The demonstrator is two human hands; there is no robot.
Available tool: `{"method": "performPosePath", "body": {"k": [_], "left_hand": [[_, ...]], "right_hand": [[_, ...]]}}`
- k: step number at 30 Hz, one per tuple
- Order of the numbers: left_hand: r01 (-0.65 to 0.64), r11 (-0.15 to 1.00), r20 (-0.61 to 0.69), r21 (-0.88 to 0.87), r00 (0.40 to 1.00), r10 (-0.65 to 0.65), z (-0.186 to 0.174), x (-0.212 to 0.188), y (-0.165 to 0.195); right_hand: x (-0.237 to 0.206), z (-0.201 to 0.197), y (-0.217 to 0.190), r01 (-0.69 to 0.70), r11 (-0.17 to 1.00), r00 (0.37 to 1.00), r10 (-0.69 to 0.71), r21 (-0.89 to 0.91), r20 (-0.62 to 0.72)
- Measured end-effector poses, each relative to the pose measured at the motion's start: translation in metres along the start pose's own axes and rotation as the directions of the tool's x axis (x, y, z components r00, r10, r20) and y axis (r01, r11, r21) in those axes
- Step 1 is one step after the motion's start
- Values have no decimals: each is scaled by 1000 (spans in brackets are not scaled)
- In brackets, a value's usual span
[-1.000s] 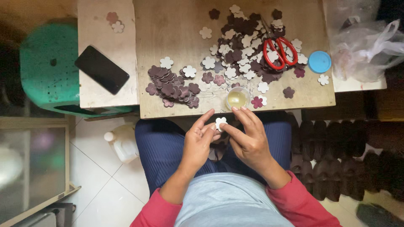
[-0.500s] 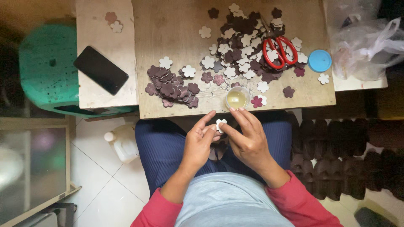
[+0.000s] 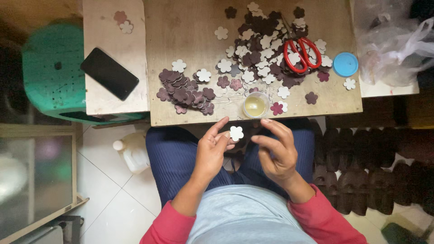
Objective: The person sits at a low table and repeatedly picks up flower-shaped craft pieces, applies adhesive from a small container, and presses two pieces together. The person handles both dark and light pieces, stacking completed pairs on the table.
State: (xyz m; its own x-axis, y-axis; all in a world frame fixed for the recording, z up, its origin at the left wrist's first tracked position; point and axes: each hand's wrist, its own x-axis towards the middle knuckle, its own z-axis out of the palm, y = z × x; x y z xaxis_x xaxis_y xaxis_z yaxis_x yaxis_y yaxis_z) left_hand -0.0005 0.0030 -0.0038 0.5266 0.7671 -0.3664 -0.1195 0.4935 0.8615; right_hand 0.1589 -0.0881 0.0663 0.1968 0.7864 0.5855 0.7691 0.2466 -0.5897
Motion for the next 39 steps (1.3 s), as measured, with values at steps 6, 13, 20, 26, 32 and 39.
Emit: {"method": "performPosePath", "body": {"k": [6,13,20,26,32,39], "left_hand": [[89,996,131,-11,988,-87,-2,1,-6],[207,975,247,-85,952,-181,-4,4,-8],[112,991,241,72,962,-126,3,25,20],[-428,359,126,829,769,627,-3,82,85],[-185,-64,192,981,848,495,-2,130,112],[-105,-159,163,982,896,412,-1,144,112]], "right_hand": [[-1,8,9,-152,981,983,138,118,118],[-17,8,20,-245,941,969,227,232,102],[-28,4,24,-319,850,937,348,419,9],[-24,-7,25,-403,822,883,465,402,-65],[-26,-11,20,-471,787,845,532,398,-53],[-23,-15,22,-495,760,823,565,421,-52]]}}
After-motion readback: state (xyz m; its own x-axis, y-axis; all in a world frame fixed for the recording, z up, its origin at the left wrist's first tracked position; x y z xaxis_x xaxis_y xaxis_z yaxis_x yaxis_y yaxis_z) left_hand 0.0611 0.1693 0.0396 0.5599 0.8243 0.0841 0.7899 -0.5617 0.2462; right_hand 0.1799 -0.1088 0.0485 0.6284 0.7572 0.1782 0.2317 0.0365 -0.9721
